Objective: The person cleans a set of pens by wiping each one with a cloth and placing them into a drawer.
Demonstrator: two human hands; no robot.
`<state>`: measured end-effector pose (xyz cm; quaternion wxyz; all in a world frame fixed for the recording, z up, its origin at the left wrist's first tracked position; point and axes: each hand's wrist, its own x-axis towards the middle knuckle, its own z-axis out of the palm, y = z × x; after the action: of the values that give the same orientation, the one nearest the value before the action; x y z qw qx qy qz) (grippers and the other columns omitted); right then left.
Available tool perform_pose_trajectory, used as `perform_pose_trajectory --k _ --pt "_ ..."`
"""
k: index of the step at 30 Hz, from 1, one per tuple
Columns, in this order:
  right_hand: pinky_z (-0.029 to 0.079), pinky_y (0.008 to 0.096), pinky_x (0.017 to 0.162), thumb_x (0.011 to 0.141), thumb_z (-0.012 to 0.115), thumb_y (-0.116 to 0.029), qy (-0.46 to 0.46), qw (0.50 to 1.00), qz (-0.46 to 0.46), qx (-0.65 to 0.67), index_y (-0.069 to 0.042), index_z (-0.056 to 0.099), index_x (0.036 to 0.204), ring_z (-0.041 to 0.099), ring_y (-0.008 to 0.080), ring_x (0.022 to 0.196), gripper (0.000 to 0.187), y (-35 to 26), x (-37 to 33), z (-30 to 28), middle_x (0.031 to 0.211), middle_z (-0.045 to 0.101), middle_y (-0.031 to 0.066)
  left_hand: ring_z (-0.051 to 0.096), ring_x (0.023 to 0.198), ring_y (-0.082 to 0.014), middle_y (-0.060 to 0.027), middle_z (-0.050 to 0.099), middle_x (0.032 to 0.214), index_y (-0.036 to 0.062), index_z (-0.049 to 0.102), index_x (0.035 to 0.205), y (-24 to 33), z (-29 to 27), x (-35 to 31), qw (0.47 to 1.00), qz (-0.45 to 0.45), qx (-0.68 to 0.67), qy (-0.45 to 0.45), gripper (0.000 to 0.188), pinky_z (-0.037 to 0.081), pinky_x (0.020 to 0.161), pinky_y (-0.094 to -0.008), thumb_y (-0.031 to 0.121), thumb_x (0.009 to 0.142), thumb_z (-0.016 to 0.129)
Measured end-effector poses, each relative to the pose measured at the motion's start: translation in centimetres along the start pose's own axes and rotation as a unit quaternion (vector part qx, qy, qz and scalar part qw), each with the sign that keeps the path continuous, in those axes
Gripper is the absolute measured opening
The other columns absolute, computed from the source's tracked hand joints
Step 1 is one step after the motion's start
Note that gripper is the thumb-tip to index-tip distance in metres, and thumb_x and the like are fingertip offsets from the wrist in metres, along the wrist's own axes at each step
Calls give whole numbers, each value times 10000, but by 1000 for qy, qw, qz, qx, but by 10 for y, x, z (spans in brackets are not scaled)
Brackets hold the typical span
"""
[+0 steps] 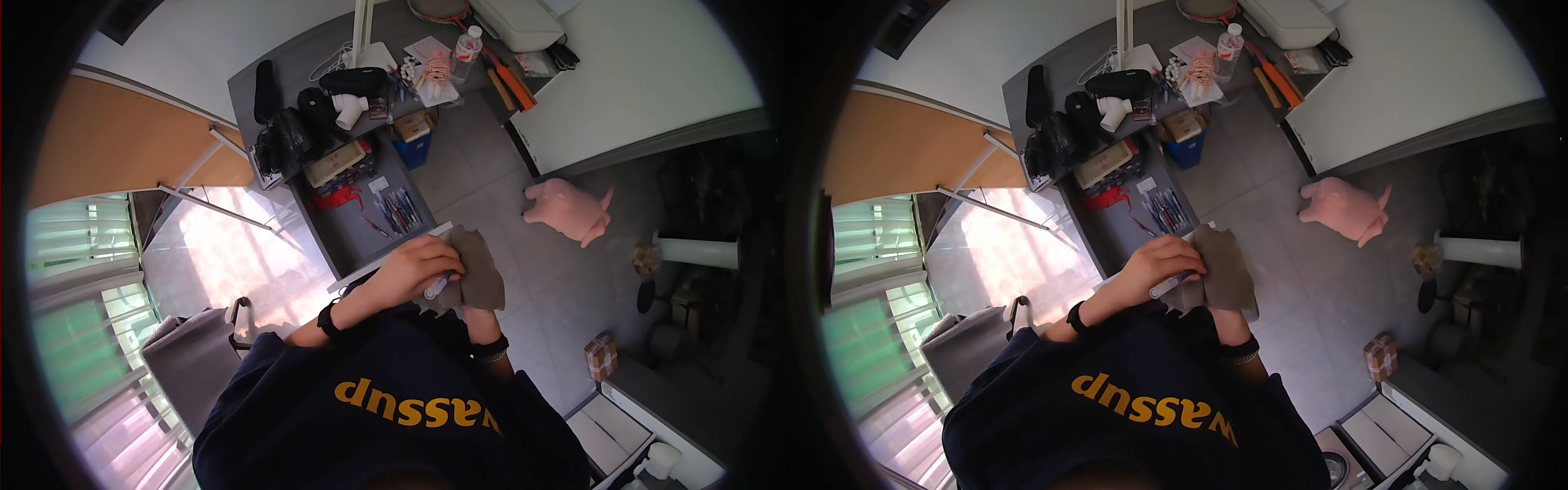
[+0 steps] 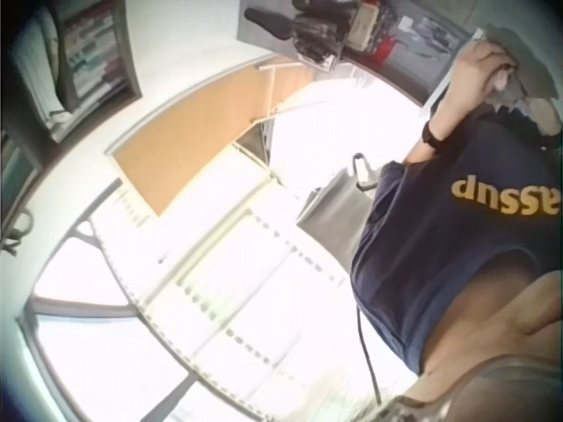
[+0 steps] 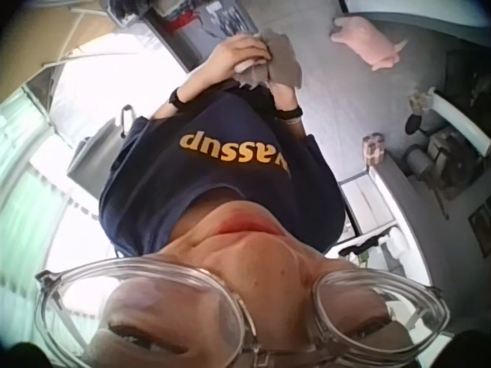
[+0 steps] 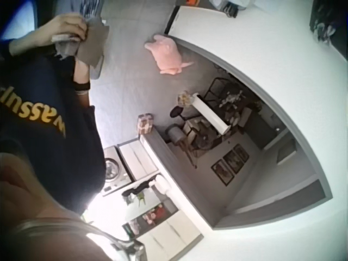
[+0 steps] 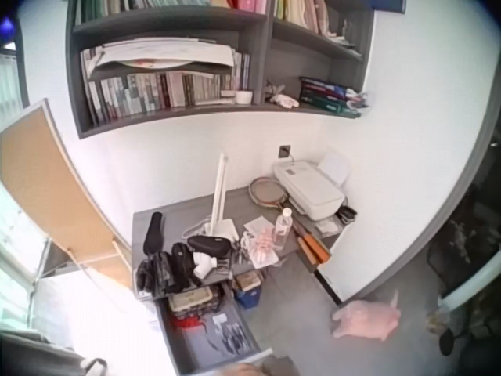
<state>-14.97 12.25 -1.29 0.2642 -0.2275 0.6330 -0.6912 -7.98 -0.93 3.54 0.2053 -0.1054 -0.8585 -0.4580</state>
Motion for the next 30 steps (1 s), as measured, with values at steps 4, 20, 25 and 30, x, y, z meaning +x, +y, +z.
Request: perform_pose_trajectory --k 4,20,25,30 --pt "380 275 644 803 462 -167 -23 963 -40 -265 -36 525 838 500 152 755 150 -12 32 13 796 513 64 512 738 -225 -42 549 749 83 618 810 -17 -6 2 996 -59 -18 68 129 377 695 -325 131 693 646" --pt "406 265 780 802 502 -122 -31 915 57 -397 -42 550 995 522 180 888 215 -26 62 33 972 552 67 509 688 -231 -69 495 661 52 526 695 -66 -15 -4 977 -135 131 98 181 351 846 -382 201 709 628" --pt "387 276 838 829 479 -146 33 931 -8 -364 -35 490 1087 493 180 976 281 30 42 -11 1073 516 79 519 532 -289 -145 517 610 -13 470 706 -102 -24 -7 952 -282 -62 98 279 375 473 -348 232 800 565" --pt "375 288 864 845 463 -156 94 927 6 -364 -28 438 1146 469 184 1016 328 75 26 -63 1120 484 87 569 533 -240 -140 557 612 -5 499 736 -162 -24 -3 923 -355 -131 70 291 410 484 -314 272 814 542"
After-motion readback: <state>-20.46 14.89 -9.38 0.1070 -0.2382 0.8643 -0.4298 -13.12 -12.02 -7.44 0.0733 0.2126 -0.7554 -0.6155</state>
